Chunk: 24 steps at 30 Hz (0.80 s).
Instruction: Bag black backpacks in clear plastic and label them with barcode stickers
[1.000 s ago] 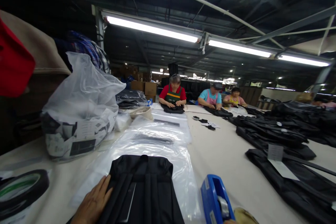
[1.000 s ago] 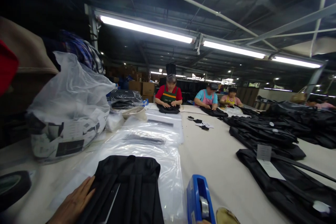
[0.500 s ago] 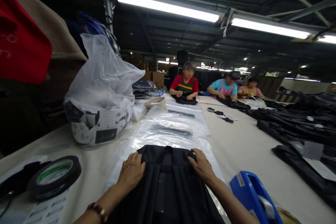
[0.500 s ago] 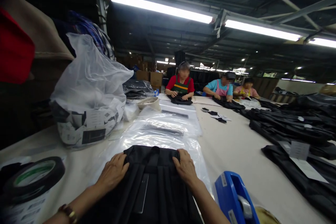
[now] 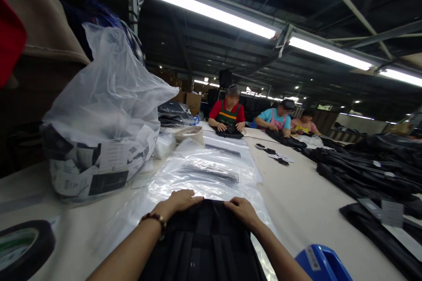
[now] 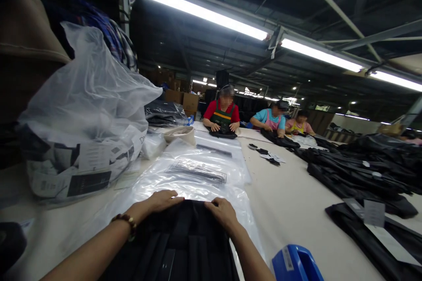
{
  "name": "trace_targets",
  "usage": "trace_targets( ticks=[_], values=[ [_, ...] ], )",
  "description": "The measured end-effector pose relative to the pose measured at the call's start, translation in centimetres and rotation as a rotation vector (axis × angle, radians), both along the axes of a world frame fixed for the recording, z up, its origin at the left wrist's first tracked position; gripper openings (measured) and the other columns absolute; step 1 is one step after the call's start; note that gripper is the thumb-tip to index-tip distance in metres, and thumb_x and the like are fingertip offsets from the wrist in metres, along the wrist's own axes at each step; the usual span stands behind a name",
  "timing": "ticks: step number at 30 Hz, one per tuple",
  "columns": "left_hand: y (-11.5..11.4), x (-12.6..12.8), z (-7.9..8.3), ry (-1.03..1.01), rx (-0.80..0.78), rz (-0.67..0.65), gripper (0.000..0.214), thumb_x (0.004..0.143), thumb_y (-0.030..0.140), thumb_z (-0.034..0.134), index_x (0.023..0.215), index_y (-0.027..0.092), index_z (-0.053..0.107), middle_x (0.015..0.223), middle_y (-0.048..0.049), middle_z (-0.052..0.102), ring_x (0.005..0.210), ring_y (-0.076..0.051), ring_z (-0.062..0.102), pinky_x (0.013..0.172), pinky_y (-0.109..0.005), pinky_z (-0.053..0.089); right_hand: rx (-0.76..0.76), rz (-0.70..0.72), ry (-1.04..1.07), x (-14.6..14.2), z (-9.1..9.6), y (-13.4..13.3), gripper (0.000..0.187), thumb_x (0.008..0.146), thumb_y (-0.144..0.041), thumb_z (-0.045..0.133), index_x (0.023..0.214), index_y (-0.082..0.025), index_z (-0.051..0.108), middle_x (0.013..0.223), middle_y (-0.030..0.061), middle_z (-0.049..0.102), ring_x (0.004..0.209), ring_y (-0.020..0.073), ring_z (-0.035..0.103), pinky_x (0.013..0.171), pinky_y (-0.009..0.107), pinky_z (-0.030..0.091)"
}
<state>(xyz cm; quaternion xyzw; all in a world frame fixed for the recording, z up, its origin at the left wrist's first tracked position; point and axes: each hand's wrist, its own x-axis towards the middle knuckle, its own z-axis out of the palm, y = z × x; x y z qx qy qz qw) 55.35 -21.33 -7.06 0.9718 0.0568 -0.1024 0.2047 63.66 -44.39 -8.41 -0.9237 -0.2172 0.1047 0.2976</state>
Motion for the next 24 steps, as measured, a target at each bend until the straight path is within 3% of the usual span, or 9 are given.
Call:
trace_targets(
  ticks=[4, 8, 11, 15, 18, 21, 24],
  values=[
    [0.0, 0.5, 1.9, -0.029, -0.026, -0.083, 0.068, 0.088, 0.059, 0.017, 0.085, 0.016, 0.069, 0.096, -0.0136, 0.07, 0.096, -0.029, 0.062, 0.082, -0.036, 0.043, 0.097, 0.03, -0.027, -1.8, 2.2, -0.4, 0.04, 0.079, -0.055, 0.049, 0.072, -0.019, 0.067, 0.075, 0.0041, 0.066, 0.078, 0.0208, 0.06, 0.068, 0.029, 0.039],
    [-2.1, 0.0, 3.6, -0.097, -0.036, -0.14, 0.061, 0.085, 0.062, 0.026, 0.078, 0.02, 0.069, 0.087, -0.0071, 0.071, 0.089, -0.024, 0.063, 0.076, -0.029, 0.042, 0.199, 0.053, -0.045, -3.8, 3.7, -0.8, 0.049, 0.076, -0.063, 0.048, 0.062, -0.019, 0.062, 0.064, 0.0018, 0.06, 0.07, 0.0188, 0.056, 0.062, 0.028, 0.036],
    [-3.8, -1.3, 4.1, -0.178, 0.01, -0.089, 0.062, 0.084, 0.065, 0.029, 0.064, 0.018, 0.063, 0.073, -0.0074, 0.068, 0.078, -0.024, 0.063, 0.067, -0.029, 0.04, 0.279, 0.036, -0.001, -3.6, 3.9, -2.0, 0.059, 0.079, -0.069, 0.039, 0.062, -0.018, 0.062, 0.059, 0.0021, 0.057, 0.061, 0.0167, 0.055, 0.056, 0.027, 0.038],
    [-5.0, -4.1, 3.6, -0.373, 0.106, -0.056, 0.058, 0.083, 0.065, 0.036, 0.058, 0.017, 0.057, 0.064, -0.0055, 0.064, 0.069, -0.02, 0.059, 0.065, -0.029, 0.036, 0.372, -0.026, 0.006, -1.8, 1.8, -4.8, 0.071, 0.087, -0.067, 0.018, 0.095, -0.015, 0.066, 0.084, 0.0104, 0.067, 0.075, 0.0209, 0.063, 0.065, 0.032, 0.049],
    [-5.6, -6.2, 3.2, -0.727, 0.212, -0.156, 0.056, 0.08, 0.065, 0.045, 0.052, 0.017, 0.053, 0.053, -0.0035, 0.058, 0.055, -0.017, 0.054, 0.057, -0.028, 0.033, 0.352, 0.029, -0.072, -1.4, -1.4, -6.4, 0.065, 0.08, -0.069, 0.038, 0.106, -0.017, 0.067, 0.106, 0.0156, 0.065, 0.102, 0.0295, 0.06, 0.089, 0.045, 0.047],
    [-6.4, -8.3, 3.7, -1.082, 0.237, -0.289, 0.056, 0.082, 0.064, 0.041, 0.052, 0.017, 0.05, 0.049, -0.0026, 0.054, 0.048, -0.016, 0.049, 0.051, -0.029, 0.029, 0.284, 0.205, -0.137, -2.1, -4.2, -6.8, 0.052, 0.073, -0.058, 0.059, 0.115, -0.028, 0.065, 0.127, 0.0092, 0.057, 0.122, 0.0324, 0.046, 0.106, 0.049, 0.031],
    [-7.4, -10.0, 4.6, -1.216, 0.222, -0.376, 0.055, 0.087, 0.059, 0.037, 0.052, 0.018, 0.047, 0.049, -0.002, 0.052, 0.046, -0.015, 0.047, 0.05, -0.029, 0.028, 0.193, 0.434, -0.18, -2.9, -5.4, -6.7, 0.042, 0.081, -0.045, 0.059, 0.122, -0.037, 0.056, 0.138, -0.0002, 0.047, 0.131, 0.0281, 0.036, 0.112, 0.048, 0.022]
  ],
)
